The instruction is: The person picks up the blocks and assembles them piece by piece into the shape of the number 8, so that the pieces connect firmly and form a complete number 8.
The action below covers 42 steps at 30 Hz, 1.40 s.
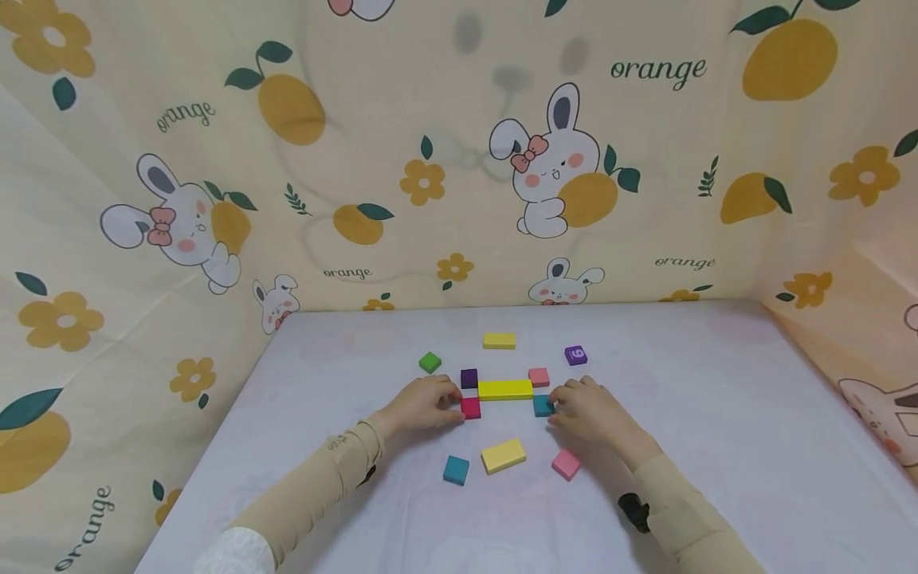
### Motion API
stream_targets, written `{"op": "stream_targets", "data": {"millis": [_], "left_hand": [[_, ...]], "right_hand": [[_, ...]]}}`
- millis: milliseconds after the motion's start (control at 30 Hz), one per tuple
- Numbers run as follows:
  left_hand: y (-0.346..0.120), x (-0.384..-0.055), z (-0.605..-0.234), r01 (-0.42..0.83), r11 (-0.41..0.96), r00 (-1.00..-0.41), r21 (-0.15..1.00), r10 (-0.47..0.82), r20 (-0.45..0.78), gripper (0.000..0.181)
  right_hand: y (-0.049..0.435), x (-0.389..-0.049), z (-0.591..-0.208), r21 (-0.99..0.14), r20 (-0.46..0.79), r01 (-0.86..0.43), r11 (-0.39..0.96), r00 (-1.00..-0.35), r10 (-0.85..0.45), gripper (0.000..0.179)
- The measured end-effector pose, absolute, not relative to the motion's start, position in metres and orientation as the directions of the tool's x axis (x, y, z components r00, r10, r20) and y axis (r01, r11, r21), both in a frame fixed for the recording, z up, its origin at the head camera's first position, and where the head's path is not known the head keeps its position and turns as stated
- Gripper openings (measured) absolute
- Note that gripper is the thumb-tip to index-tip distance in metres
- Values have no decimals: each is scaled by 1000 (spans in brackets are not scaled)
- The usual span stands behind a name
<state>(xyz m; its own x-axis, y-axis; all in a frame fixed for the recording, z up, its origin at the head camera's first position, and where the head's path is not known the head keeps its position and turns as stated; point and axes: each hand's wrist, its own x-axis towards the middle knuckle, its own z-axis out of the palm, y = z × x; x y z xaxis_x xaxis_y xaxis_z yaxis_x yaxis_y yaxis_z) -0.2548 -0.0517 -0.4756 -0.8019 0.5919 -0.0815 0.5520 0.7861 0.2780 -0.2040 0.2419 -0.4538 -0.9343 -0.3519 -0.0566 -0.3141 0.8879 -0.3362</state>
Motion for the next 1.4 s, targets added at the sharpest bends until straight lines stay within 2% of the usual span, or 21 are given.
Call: {"op": "stream_targets", "data": {"millis": [200, 467, 600, 967, 1400], "left_hand": [[-51, -254, -473, 542, 788, -804, 292, 587, -95, 33], [-51, -253, -473, 548, 784, -802, 293, 592, -83, 32], [-52, -253, -473, 546, 782, -801, 301, 593, -86, 32], [-51, -254, -474, 543, 785, -801, 297, 591, -98, 33], [-52, -254, -472, 552, 777, -796, 303, 599, -88, 33]], "right_hand": [[251, -194, -452, -385, -98, -309, 870, -923, -372, 26], [262, -181, -452, -539, -203, -229, 811, -899, -388, 26], [266, -177, -452, -574, -211, -245, 781, -878, -430, 26], [273, -172, -455, -597, -204, -323, 734, -825, -528, 30], [273, -174, -457, -556, -171, -353, 752, -837, -520, 24]]}}
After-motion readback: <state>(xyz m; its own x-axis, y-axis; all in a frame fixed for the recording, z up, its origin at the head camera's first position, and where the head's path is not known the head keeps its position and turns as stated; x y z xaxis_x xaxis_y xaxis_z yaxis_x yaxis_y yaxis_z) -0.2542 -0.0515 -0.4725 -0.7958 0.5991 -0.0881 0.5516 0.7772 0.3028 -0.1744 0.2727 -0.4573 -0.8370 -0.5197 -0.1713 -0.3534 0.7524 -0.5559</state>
